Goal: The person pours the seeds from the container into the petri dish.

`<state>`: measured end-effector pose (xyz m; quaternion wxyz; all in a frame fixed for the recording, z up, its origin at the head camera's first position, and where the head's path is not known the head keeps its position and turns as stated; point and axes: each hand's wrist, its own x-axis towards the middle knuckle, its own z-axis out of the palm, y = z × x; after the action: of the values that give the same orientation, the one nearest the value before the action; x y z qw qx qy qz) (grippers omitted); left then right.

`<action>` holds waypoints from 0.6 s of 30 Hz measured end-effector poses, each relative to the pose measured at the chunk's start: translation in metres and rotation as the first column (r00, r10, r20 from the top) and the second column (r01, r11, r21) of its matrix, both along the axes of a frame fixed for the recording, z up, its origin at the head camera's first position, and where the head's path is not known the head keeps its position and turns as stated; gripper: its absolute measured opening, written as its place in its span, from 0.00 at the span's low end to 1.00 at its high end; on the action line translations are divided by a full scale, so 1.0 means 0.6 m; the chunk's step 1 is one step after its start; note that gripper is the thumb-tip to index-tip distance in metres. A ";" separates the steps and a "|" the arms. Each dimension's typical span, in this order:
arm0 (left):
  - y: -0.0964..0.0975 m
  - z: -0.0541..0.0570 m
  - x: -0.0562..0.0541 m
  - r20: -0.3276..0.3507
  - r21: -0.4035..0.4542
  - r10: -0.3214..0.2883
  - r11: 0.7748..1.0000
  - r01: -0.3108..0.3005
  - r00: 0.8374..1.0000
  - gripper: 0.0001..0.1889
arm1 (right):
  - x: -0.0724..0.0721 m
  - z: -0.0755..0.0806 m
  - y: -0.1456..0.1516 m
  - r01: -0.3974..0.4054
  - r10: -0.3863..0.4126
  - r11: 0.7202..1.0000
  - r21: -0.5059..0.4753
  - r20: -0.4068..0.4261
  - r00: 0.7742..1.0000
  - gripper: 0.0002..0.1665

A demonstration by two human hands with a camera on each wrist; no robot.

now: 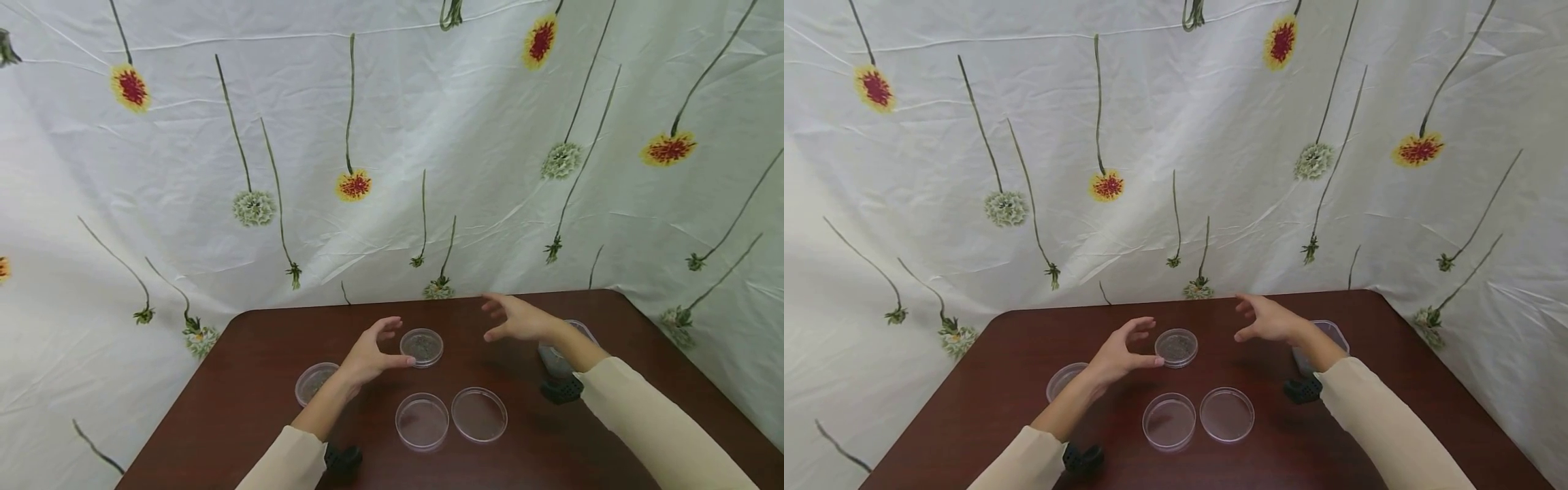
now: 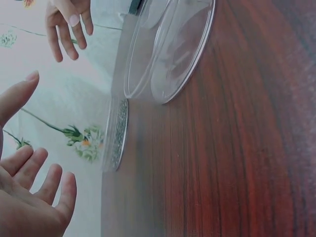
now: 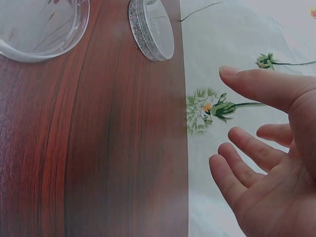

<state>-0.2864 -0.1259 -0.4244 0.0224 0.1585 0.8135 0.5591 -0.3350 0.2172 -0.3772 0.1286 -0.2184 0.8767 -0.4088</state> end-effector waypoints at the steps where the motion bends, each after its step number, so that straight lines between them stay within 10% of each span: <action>1: 0.000 0.001 0.003 -0.001 0.003 -0.001 1.000 0.001 1.000 0.45 | 0.001 0.000 0.002 0.003 -0.003 1.000 0.002 0.000 1.000 0.57; 18: -0.015 -0.003 0.038 0.013 0.057 -0.009 0.998 0.009 1.000 0.43 | 0.022 0.013 0.046 0.031 -0.031 0.999 0.014 -0.009 0.999 0.57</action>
<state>-0.2638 -0.1349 -0.4263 0.0256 0.1591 0.7965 0.5828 -0.3218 0.2447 -0.3694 0.1200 -0.2056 0.8835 -0.4034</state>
